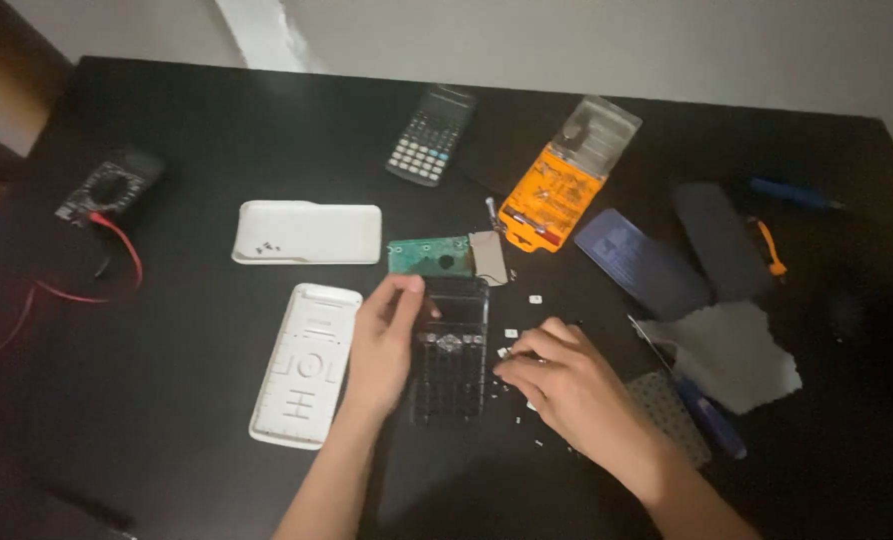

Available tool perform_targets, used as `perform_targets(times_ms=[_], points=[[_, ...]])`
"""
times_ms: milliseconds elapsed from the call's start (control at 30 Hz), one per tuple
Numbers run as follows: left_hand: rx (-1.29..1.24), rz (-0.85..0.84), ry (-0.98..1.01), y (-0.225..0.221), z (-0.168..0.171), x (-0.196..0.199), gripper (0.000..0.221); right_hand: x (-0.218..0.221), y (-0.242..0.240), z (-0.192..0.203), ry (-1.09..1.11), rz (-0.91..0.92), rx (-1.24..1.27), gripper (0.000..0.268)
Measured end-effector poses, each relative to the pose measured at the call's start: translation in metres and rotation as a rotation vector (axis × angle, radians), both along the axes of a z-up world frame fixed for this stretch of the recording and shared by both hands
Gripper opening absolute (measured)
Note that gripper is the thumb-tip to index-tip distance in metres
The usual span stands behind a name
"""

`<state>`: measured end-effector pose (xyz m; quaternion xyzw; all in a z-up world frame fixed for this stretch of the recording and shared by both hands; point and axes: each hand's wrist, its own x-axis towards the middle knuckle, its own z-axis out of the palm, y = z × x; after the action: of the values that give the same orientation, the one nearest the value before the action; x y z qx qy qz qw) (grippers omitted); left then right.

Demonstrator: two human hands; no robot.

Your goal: Assembling a small electronic device by placing individual buttons into the front housing and aligning internal components.

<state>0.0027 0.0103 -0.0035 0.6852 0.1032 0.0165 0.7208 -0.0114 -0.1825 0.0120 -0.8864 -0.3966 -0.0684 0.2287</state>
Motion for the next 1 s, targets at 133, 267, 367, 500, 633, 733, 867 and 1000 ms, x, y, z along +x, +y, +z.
perform_targets(times_ms=[133,267,367,500,633,733,867,1000], points=[[0.001,-0.007,0.019,0.002,0.002,-0.004,0.027,-0.007,-0.002,0.002,0.079,-0.028,0.075,0.010],[-0.006,-0.007,-0.025,0.005,0.001,-0.003,0.026,-0.021,0.002,0.016,0.477,-0.538,0.304,0.014],[-0.003,0.003,-0.079,0.006,0.000,-0.004,0.026,-0.029,0.012,0.013,0.768,-0.846,0.408,0.014],[-0.039,-0.042,-0.010,0.008,0.007,-0.002,0.028,-0.029,0.036,0.022,0.957,-0.924,0.598,0.019],[-0.083,-0.029,-0.023,0.007,0.007,-0.003,0.026,-0.034,0.040,0.017,0.963,-0.769,0.672,0.020],[-0.027,-0.022,-0.014,0.007,0.009,-0.003,0.026,-0.035,0.038,0.013,0.967,-0.765,0.692,0.020],[-0.078,-0.036,0.020,0.007,0.006,-0.003,0.025,-0.034,0.033,-0.013,0.901,-0.633,1.004,0.015],[-0.014,-0.037,0.005,0.006,0.009,-0.003,0.027,-0.033,0.047,0.012,0.946,-0.701,1.248,0.014]])
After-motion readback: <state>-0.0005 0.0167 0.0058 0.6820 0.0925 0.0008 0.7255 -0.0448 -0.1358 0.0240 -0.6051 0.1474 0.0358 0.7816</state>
